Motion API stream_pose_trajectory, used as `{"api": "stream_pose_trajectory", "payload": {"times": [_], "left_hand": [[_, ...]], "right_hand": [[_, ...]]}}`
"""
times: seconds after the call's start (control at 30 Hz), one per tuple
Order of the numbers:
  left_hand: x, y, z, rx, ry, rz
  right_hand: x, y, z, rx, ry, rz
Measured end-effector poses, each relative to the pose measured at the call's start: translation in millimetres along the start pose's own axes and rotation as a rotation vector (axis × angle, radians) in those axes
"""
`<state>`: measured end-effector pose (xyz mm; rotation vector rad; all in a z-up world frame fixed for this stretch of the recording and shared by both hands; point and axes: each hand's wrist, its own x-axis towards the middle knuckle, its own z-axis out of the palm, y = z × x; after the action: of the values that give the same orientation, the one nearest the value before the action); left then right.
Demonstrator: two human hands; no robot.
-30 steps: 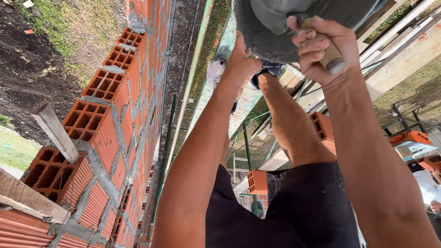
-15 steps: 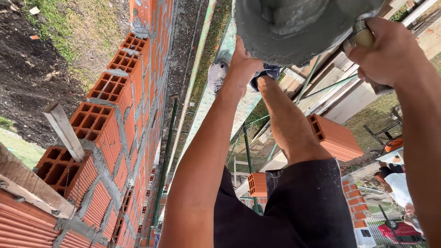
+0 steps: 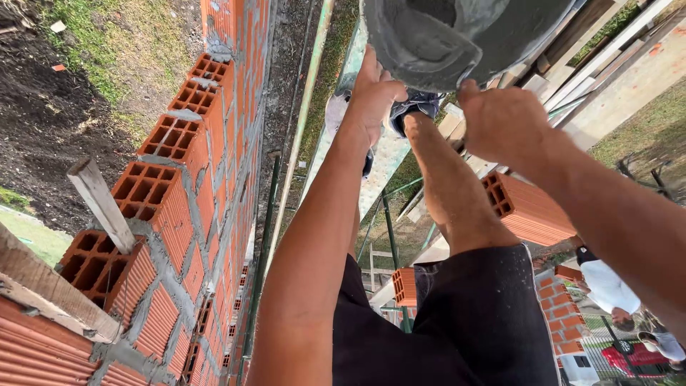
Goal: Applying mortar to a brick wall using a trowel while standing on scaffolding
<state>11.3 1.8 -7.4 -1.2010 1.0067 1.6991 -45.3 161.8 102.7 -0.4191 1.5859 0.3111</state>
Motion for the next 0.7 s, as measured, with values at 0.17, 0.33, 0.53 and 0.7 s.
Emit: {"api": "stream_pose_trajectory", "payload": {"times": [0.17,0.33,0.53,0.7], "left_hand": [[1,0,0,0.000,0.008,0.011],[0,-1,2,0.006,0.020,0.032],[-7,-4,4,-0.010,0.027,-0.008],[36,-36,-13,-0.076,0.035,0.036]], "right_hand": [[-19,76,4,-0.038,0.222,0.147],[48,81,13,-0.289,0.460,0.208],[39,-9,26,0.019,0.065,0.145],[-2,12,38,0.200,0.101,0.028]]}}
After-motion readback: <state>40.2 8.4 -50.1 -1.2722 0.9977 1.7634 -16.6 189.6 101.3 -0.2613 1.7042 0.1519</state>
